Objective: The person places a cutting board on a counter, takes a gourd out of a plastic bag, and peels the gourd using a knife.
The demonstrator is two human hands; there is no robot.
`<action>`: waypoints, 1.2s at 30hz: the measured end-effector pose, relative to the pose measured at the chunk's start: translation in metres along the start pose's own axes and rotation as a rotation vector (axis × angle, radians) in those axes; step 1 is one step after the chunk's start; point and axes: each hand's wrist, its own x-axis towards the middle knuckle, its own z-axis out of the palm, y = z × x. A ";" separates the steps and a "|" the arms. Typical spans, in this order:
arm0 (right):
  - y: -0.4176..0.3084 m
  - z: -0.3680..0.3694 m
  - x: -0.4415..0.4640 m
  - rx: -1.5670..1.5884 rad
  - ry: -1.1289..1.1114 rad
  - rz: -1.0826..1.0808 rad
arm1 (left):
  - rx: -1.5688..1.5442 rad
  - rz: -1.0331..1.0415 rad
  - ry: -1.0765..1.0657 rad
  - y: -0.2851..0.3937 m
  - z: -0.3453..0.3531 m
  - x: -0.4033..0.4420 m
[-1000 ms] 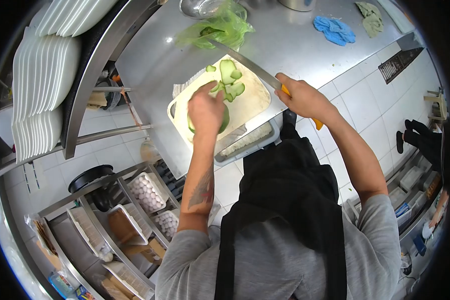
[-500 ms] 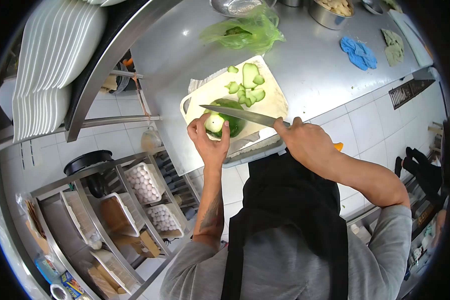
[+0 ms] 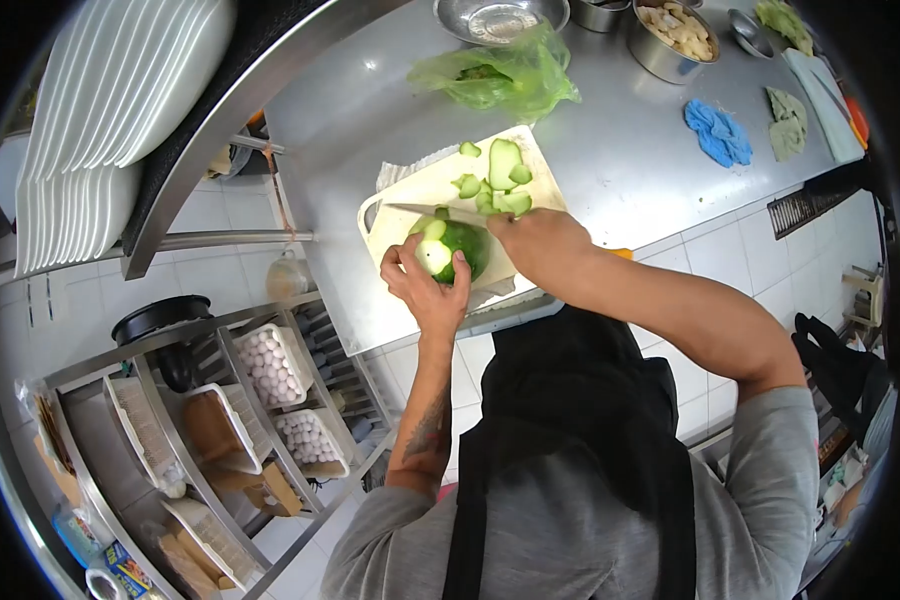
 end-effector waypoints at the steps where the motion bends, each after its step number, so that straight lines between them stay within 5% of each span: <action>1: 0.005 0.007 0.019 -0.024 -0.045 -0.016 | 0.003 -0.024 -0.011 0.001 -0.001 0.000; 9: 0.040 -0.020 -0.010 0.232 -0.097 -0.002 | 0.075 -0.050 -0.051 0.017 0.002 0.017; 21: 0.064 -0.066 -0.042 -0.072 -0.178 -0.092 | 0.000 -0.002 -0.076 0.007 0.005 0.023; 29: 0.072 0.021 0.070 0.149 -0.202 -0.253 | -0.015 -0.029 -0.082 0.009 0.004 0.023; 36: 0.062 0.030 0.005 0.440 -0.277 -0.042 | -0.010 0.001 -0.124 0.000 -0.010 0.006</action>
